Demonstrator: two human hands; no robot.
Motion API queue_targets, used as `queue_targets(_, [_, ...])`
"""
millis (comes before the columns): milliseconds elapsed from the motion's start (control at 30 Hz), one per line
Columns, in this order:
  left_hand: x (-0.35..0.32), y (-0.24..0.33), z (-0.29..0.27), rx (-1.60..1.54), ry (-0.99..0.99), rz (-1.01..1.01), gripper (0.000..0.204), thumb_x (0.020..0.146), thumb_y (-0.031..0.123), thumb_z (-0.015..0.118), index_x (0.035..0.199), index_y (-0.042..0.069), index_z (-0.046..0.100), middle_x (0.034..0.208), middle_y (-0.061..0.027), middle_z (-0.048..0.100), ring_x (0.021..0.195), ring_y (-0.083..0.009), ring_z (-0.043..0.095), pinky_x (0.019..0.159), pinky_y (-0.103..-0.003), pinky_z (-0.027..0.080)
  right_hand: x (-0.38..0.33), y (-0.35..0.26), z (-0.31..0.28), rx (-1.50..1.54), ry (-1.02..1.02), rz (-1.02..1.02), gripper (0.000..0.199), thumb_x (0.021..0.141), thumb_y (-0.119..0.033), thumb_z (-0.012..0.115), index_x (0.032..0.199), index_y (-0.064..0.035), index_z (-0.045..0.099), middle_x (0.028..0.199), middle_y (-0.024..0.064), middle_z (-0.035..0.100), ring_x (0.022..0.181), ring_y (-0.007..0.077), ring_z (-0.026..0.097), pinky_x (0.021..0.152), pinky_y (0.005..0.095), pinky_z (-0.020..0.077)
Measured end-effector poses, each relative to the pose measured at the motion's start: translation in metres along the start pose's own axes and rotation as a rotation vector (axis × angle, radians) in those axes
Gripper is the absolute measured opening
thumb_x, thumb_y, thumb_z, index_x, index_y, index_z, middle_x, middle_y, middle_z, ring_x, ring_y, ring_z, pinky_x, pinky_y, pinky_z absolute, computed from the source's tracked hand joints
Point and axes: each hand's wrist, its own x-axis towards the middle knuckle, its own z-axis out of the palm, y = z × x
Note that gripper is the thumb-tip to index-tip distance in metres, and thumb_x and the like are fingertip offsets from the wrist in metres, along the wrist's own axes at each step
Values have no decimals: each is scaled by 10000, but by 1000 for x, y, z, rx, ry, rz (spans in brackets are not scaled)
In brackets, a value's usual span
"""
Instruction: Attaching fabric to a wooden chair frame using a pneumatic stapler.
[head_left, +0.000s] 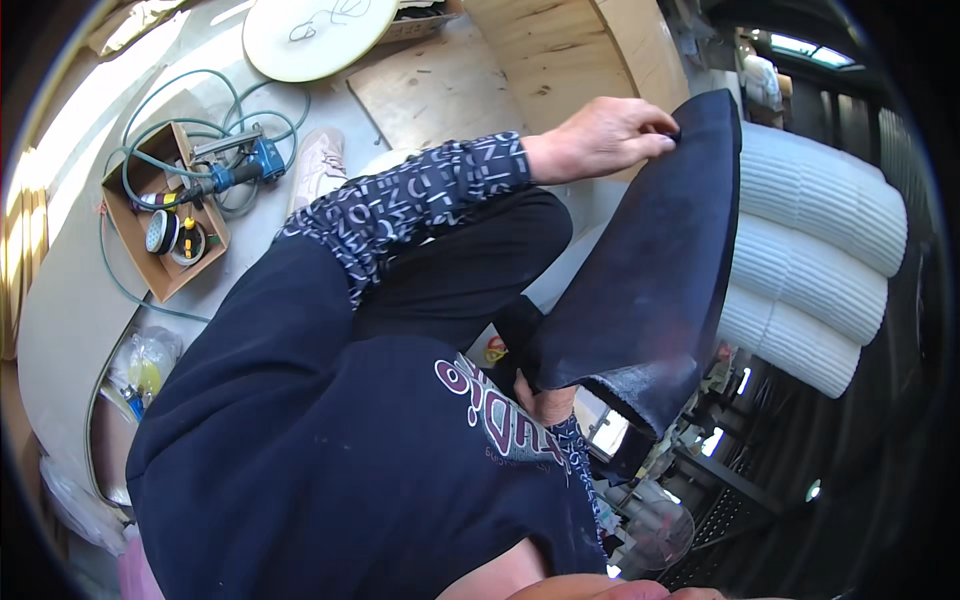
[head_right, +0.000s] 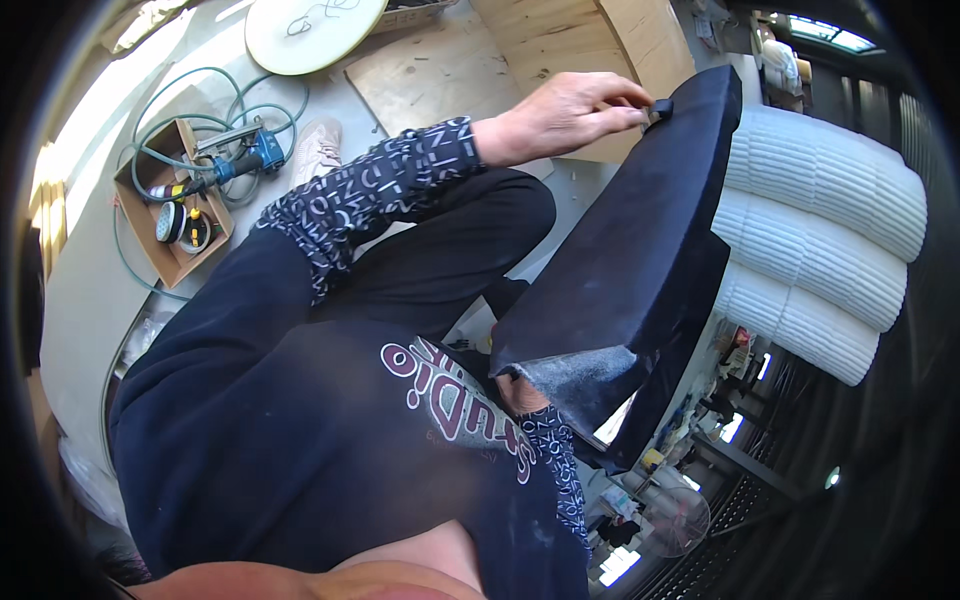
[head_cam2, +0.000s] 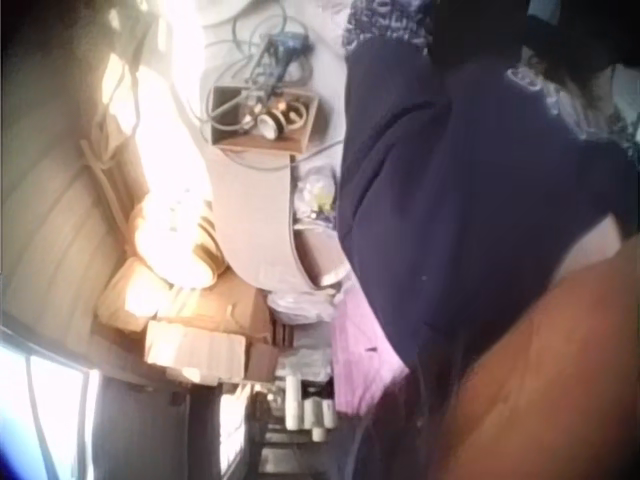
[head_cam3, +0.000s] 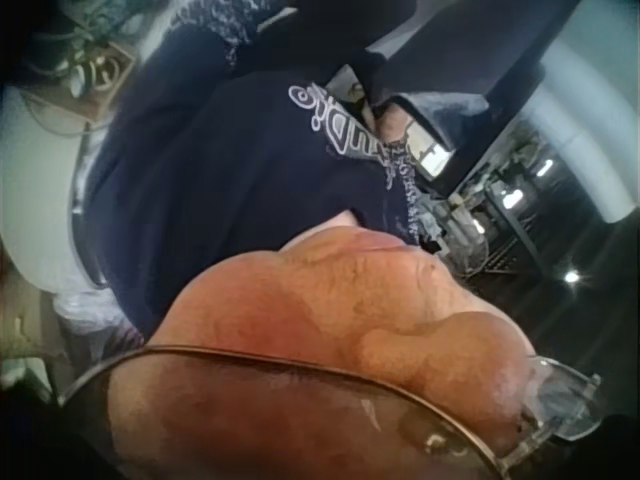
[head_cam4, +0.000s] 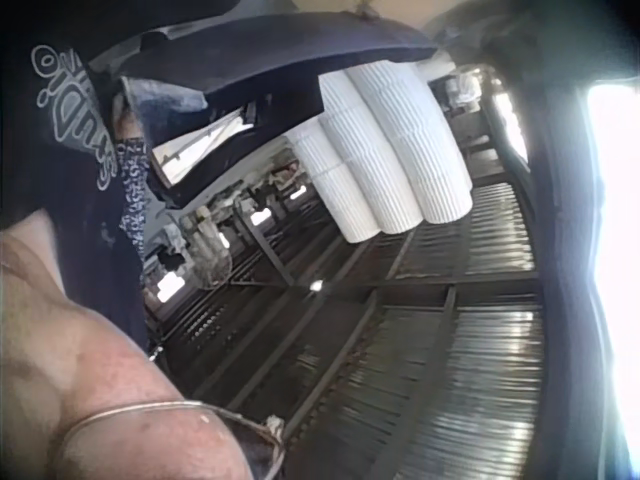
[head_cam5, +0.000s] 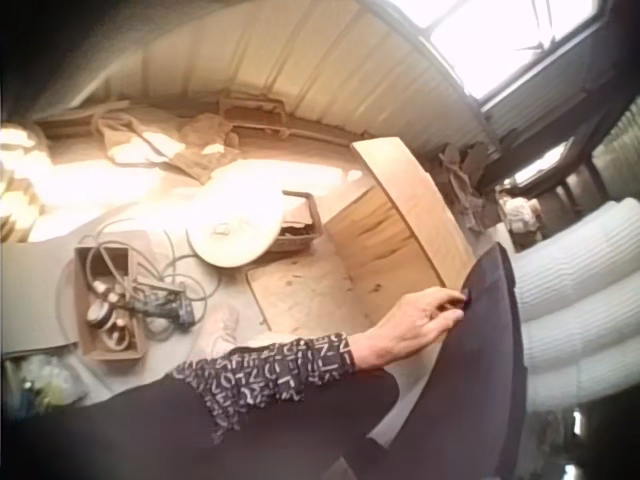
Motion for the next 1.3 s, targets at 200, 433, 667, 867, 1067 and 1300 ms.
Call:
queue_targets(200, [5,-7,38,-142,-224,-409,1076,845,780,520,1444,-105,401,1376,-340,520,1302,-414,517,1087,-414,426,-9,-22,38,-72,34,-5,465,838,-211,749,1257,-58,616,1275,202,626,1219,345,577,1059,392,427])
queue_targets(433, [4,0,33,-176,-150,-494,935,848,638,565,1483,-27,399,1408,-278,518,1309,-367,508,1105,-390,393,128,22,-61,672,145,380,302,966,-80,595,1250,14,638,1127,110,697,1026,213,686,882,312,537])
queue_targets(667, [-4,-2,24,-208,-204,-546,826,868,551,614,1459,-3,453,1336,-207,601,1233,-290,580,1057,-320,435,307,95,-85,1688,191,530,645,988,-548,552,1326,2,545,1278,159,655,1171,288,643,1041,431,512])
queue_targets(867, [-9,1,24,-188,-179,-540,803,891,560,628,1450,5,471,1333,-182,601,1231,-271,577,1041,-329,450,332,105,-101,1765,41,569,485,970,-417,650,1269,-38,607,1166,141,704,1026,277,695,925,445,587])
queue_targets(1067, [2,-57,17,-550,-137,-699,591,1005,523,485,1223,-7,630,1187,-142,642,1065,-198,618,920,-312,494,331,110,-73,1825,-7,429,392,1017,-312,598,1272,-15,610,1160,137,709,1008,278,704,920,420,588])
queue_targets(1300, [62,-139,46,-441,-81,-905,529,1023,466,459,1222,11,639,1129,-117,684,1083,-209,607,972,-352,437,351,123,-48,1874,-66,359,382,1016,-292,601,1270,-8,610,1159,138,710,1008,278,705,919,411,588])
